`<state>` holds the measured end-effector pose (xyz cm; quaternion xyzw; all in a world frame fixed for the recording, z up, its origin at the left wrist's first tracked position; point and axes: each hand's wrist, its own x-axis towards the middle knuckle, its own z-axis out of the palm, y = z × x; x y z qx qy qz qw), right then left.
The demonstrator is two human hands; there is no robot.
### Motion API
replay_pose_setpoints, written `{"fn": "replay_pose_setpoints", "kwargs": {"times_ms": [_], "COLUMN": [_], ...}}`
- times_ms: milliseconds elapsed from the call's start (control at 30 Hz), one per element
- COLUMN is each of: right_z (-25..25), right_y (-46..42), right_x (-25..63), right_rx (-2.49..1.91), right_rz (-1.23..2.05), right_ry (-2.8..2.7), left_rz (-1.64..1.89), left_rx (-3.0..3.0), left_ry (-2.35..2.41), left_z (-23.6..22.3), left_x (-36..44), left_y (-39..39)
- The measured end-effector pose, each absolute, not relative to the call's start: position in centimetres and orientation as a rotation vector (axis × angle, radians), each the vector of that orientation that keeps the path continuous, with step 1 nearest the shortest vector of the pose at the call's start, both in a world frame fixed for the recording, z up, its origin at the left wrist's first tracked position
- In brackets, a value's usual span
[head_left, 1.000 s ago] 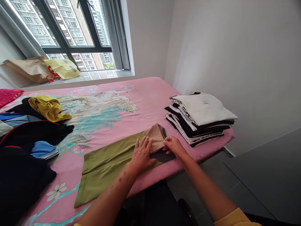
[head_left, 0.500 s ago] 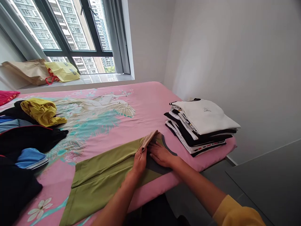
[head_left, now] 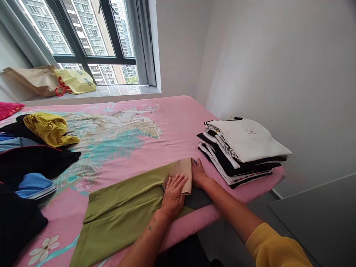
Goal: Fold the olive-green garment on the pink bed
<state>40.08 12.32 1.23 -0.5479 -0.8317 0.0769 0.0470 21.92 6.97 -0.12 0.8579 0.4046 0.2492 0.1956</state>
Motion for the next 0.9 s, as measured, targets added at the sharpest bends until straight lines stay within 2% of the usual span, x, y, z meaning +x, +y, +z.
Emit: {"fn": "replay_pose_setpoints", "kwargs": {"times_ms": [233, 367, 467, 633, 733, 900], "right_z": [0.3, 1.0, 2.3, 2.6, 1.5, 2.0], "right_y": [13.6, 14.0, 13.6, 12.6, 12.9, 12.5], "right_x": [42.9, 43.9, 42.0, 37.0, 36.4, 37.7], "right_rx": [-1.997, -1.971, -1.834, -1.572, -1.789, -1.996], "right_rz": [0.162, 0.059, 0.044, 0.23, 0.364, 0.412], "right_ry": [-2.084, -1.885, -1.89, -2.122, -2.132, -1.919], "left_rz": [0.509, 0.568, 0.688, 0.419, 0.276, 0.254], "left_rx": [2.52, 2.439, 2.4, 2.399, 2.391, 2.385], "left_ry": [1.216, 1.132, 1.282, 1.561, 1.661, 1.689], "left_z": [1.7, 3.7, 4.4, 3.1, 1.9, 1.2], "left_x": [23.2, 22.2, 21.0, 19.1, 18.1, 17.0], "left_y": [6.0, 6.5, 8.2, 10.2, 10.3, 10.7]}}
